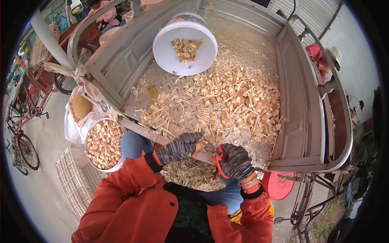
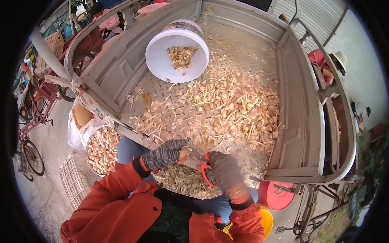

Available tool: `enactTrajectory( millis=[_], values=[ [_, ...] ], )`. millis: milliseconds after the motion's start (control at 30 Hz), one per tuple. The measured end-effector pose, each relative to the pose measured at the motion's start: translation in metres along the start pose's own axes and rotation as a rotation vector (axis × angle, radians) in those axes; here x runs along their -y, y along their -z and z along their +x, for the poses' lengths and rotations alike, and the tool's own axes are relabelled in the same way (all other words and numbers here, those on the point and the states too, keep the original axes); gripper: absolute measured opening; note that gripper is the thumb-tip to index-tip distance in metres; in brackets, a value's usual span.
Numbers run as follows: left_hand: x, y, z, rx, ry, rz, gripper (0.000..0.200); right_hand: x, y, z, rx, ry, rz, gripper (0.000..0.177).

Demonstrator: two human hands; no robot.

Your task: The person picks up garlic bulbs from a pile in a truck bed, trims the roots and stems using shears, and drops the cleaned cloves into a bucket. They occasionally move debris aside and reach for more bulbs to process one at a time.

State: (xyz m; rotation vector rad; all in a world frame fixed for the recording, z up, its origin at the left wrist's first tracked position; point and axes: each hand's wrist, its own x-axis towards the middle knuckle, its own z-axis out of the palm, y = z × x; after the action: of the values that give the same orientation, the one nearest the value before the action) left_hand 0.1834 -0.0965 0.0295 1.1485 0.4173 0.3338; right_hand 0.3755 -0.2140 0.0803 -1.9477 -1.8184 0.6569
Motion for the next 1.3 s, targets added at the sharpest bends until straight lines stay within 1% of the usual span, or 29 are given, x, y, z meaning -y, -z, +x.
enactTrajectory(
  millis=[33, 133, 167, 200, 233, 267, 333, 367, 400, 433, 467, 500, 567, 600, 633, 700, 733, 767, 800, 833, 867, 933, 1000, 1033, 1067, 1100, 1167, 1233, 1300],
  values=[
    [0.000, 0.001, 0.001, 0.012, 0.006, -0.033, 0.015, 0.002, -0.002, 0.001, -0.131, 0.085, -0.001, 0.027],
    [-0.005, 0.014, 0.009, 0.026, -0.036, 0.392, 0.024, -0.014, -0.017, 0.010, -0.005, 0.016, 0.078, 0.028],
    [-0.002, 0.021, 0.012, 0.079, -0.150, 0.444, 0.025, -0.017, -0.023, 0.013, 0.056, -0.029, 0.236, 0.027],
    [0.003, 0.027, 0.016, 0.108, -0.146, 0.378, 0.025, -0.022, -0.029, 0.013, 0.124, -0.078, 0.393, 0.026],
    [-0.003, 0.036, 0.021, 0.108, -0.057, 0.267, 0.025, -0.028, -0.034, 0.017, 0.084, -0.086, 0.459, 0.024],
    [-0.007, 0.044, 0.024, 0.107, 0.037, 0.151, 0.025, -0.033, -0.032, 0.022, 0.052, -0.164, 0.407, 0.023],
    [-0.017, 0.074, 0.045, 0.055, -0.033, -0.129, 0.027, -0.044, -0.032, 0.035, -0.197, -0.319, 0.679, 0.024],
    [-0.002, 0.104, 0.066, -0.055, -0.027, -0.210, 0.032, -0.050, -0.026, 0.042, -0.196, -0.257, 0.510, 0.022],
    [-0.006, 0.125, 0.090, -0.133, 0.035, -0.415, 0.034, -0.060, -0.029, 0.048, -0.228, -0.211, 0.422, 0.021],
    [-0.007, 0.136, 0.112, -0.161, -0.069, -0.422, 0.025, -0.073, -0.038, 0.051, -0.258, -0.171, 0.335, 0.020],
    [-0.015, 0.142, 0.137, -0.281, 0.002, -0.154, 0.020, -0.081, -0.043, 0.052, -0.286, -0.136, 0.247, 0.020],
    [-0.035, 0.130, 0.159, -0.369, 0.101, 0.349, 0.025, -0.078, -0.035, 0.056, -0.283, -0.156, 0.270, 0.019],
    [-0.026, 0.137, 0.209, -0.398, -0.418, 1.181, 0.036, -0.114, -0.056, 0.053, -0.325, -0.139, 0.351, 0.018],
    [-0.017, 0.144, 0.225, -0.391, -0.700, 1.588, 0.042, -0.116, -0.054, 0.052, -0.315, -0.131, 0.354, 0.019],
    [-0.010, 0.148, 0.233, -0.334, -0.582, 1.642, 0.046, -0.116, -0.050, 0.051, -0.305, -0.122, 0.357, 0.019],
    [0.000, 0.151, 0.241, -0.222, -0.338, 1.737, 0.055, -0.110, -0.035, 0.053, -0.297, -0.087, 0.196, 0.021],
    [0.003, 0.151, 0.235, -0.184, -0.310, 1.740, 0.052, -0.109, -0.030, 0.058, -0.294, -0.064, 0.117, 0.022],
    [0.005, 0.148, 0.216, -0.144, -0.275, 1.742, 0.050, -0.108, -0.028, 0.065, -0.354, -0.068, 0.101, 0.024],
    [0.008, 0.144, 0.195, -0.105, -0.235, 1.742, 0.048, -0.108, -0.024, 0.077, -0.320, -0.128, 0.110, 0.020],
    [0.006, 0.137, 0.177, -0.079, -0.211, 1.633, 0.040, -0.110, -0.023, 0.092, -0.344, -0.143, 0.150, 0.021],
    [0.006, 0.128, 0.160, -0.129, -0.124, 1.410, 0.038, -0.111, -0.020, 0.107, -0.366, -0.157, 0.187, 0.022],
    [0.014, 0.116, 0.131, -0.224, 0.034, 0.955, 0.034, -0.090, -0.002, 0.146, -0.412, -0.250, 0.020, 0.025],
    [0.024, 0.117, 0.106, -0.260, 0.028, 0.579, 0.036, -0.079, 0.008, 0.180, -0.446, -0.104, -0.091, 0.027],
    [-0.007, 0.098, 0.092, -0.381, 0.200, 0.228, 0.041, -0.078, 0.005, 0.198, -0.422, -0.092, -0.072, 0.028],
    [0.010, 0.114, 0.081, -0.278, -0.178, 0.724, 0.043, -0.079, 0.000, 0.215, -0.401, -0.081, -0.053, 0.029],
    [0.027, 0.130, 0.070, -0.372, -0.594, 1.233, 0.045, -0.074, -0.004, 0.227, -0.359, -0.066, -0.127, 0.030],
    [0.007, 0.139, 0.072, -0.466, -0.628, 1.233, 0.042, -0.066, -0.016, 0.242, -0.264, -0.036, -0.269, 0.032],
    [-0.019, 0.134, 0.065, -0.521, -0.258, 0.672, 0.030, -0.065, -0.026, 0.248, -0.178, -0.064, -0.352, 0.032],
    [-0.032, 0.128, 0.069, -0.565, -0.097, 0.446, 0.026, -0.069, -0.032, 0.250, -0.085, -0.109, -0.356, 0.032]
  ],
)
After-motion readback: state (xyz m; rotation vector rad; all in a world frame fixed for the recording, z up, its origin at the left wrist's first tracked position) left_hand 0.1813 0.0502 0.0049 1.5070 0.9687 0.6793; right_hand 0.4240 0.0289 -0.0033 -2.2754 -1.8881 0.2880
